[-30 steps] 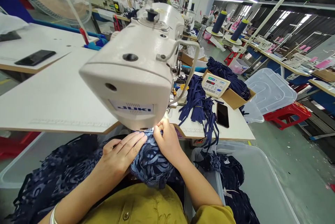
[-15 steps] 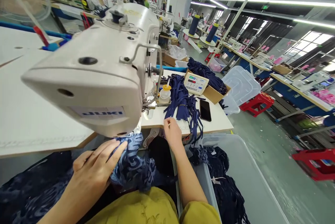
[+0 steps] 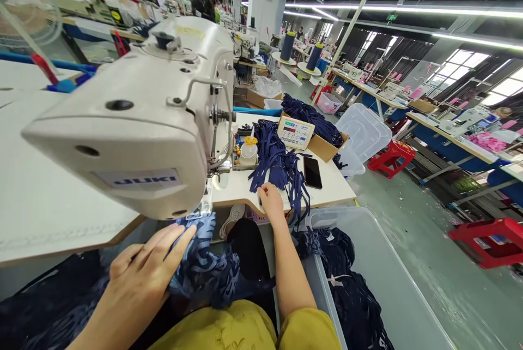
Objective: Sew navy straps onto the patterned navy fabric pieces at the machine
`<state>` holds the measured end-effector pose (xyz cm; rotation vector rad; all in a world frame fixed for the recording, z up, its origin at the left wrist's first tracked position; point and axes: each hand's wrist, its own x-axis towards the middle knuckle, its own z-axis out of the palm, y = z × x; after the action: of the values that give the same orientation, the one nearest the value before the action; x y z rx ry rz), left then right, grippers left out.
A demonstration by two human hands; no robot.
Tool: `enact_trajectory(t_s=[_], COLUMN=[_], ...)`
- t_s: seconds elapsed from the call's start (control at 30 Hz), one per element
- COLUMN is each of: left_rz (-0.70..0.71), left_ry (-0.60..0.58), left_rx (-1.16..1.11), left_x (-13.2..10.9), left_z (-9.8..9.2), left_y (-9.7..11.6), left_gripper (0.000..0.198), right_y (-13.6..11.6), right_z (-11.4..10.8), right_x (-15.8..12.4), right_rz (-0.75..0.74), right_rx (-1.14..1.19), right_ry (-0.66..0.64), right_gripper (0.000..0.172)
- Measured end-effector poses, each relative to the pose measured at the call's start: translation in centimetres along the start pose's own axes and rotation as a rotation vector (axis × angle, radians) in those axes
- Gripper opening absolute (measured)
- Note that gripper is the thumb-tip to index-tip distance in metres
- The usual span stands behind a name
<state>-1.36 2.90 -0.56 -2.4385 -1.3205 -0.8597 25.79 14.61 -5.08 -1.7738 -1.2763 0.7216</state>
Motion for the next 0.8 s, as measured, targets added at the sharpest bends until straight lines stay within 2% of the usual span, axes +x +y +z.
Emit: enact_trajectory(t_s=[0.13,0.23,0.3,0.4,0.47,0.53,0.57,0.63,0.67,0.7,0.8], left_rz=[0.053,0.097,0.188,0.304,0.284,0.251,0.232,0.187,0.165,0.146,0.139], left_ry=[-0.014,-0.021,-0.041,-0.114,-0.154,-0.190,-0.215,-0.235,-0.225,-0.192,-0.048], left_rx=[0.071,0.095,0.089,0.060,0.028,0.000,-0.007,0.014,0.043,0.076,0.135], left_x=[0.1,0.5,0.7,0.7,0.5,0.3,0.3,0.6,0.9,1.1,1.7], left_z=[-0.1,-0.4,-0.8,-1.6,-2.2,-2.7,-2.9,-3.0,-2.9,-2.7,-1.8], left_y=[0.2,0.0,-0.3,-0.8,-0.9,-0.8,-0.6,-0.2,0.1,0.3,0.8], left_gripper=[0.052,0.047,0.040,0.034,0.036,0.036,0.043,0.072,0.078,0.074,0.036], right_y=[0.0,-1.3,-2.7,-5.1,-6.4,-7.3,-7.6,-7.9,-7.9,-8.0,-8.0], right_z=[-1.8,-2.2,-2.0,-1.4,-0.8,-0.3,0.0,0.5,0.7,0.8,1.3], right_x=[-2.0,-4.8,-6.8,-9.2,-9.9,-9.9,-9.7,-9.2,-8.9,-8.7,-8.3], right_rz=[0.006,0.029,0.109,0.270,0.257,0.139,0.068,-0.045,-0.084,-0.114,-0.169], right_rx=[0.339,0.539,0.746,0.988,0.978,0.908,0.861,0.757,0.700,0.640,0.469], right_ry=[-0.023,-0.048,-0.168,-0.449,-0.564,-0.595,-0.591,-0.577,-0.567,-0.554,-0.509], right_gripper=[0.034,0.036,0.030,0.023,0.030,0.041,0.043,0.041,0.037,0.034,0.028])
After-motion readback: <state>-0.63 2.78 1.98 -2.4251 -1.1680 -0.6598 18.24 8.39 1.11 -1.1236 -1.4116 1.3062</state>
